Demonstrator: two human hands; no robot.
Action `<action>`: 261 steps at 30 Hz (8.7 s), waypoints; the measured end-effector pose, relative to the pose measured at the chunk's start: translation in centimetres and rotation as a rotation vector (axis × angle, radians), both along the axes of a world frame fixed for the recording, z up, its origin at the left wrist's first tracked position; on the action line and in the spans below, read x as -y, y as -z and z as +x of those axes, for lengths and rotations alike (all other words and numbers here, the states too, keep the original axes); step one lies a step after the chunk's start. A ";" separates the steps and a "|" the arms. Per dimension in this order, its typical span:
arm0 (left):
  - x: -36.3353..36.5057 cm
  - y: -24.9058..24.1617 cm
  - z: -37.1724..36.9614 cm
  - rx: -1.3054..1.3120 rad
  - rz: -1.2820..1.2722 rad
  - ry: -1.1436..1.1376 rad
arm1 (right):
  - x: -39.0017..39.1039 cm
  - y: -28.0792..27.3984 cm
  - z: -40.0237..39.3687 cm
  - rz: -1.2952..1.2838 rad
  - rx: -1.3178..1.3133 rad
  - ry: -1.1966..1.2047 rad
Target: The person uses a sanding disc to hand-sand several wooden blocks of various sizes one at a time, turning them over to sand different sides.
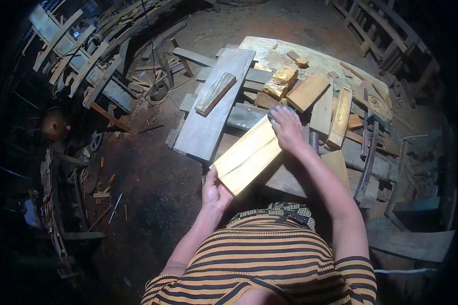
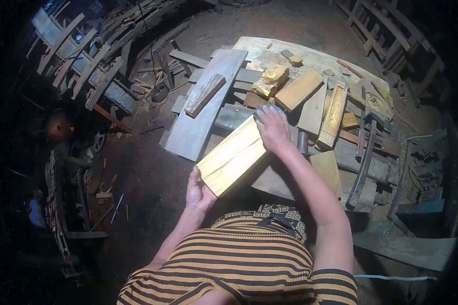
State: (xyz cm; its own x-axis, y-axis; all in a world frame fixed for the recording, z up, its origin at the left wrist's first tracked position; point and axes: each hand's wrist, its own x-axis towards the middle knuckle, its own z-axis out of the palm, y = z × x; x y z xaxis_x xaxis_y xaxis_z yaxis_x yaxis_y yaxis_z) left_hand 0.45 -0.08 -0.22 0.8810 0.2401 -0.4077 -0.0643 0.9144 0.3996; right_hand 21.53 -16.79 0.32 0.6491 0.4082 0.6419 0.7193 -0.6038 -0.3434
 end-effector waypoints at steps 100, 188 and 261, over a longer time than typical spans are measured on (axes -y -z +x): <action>-1.5 -2.8 -3.6 0.081 -0.013 -0.053 | -8.0 -4.2 -13.4 0.050 -0.129 -0.833; -11.2 -4.8 6.6 -0.563 2.204 0.404 | 4.7 2.2 -11.2 -0.128 -0.346 -0.238; 0.6 0.5 3.2 -0.013 0.342 -0.152 | -2.7 -4.4 -13.4 0.075 -0.159 -0.603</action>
State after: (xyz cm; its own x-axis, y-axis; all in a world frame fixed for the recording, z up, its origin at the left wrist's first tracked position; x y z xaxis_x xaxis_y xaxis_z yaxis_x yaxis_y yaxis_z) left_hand 3.67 -0.67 -0.70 0.8202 0.4918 -0.2922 -0.1818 0.7084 0.6820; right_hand 8.16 -14.10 4.72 0.4087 0.6900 0.5974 0.8624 -0.0779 -0.5001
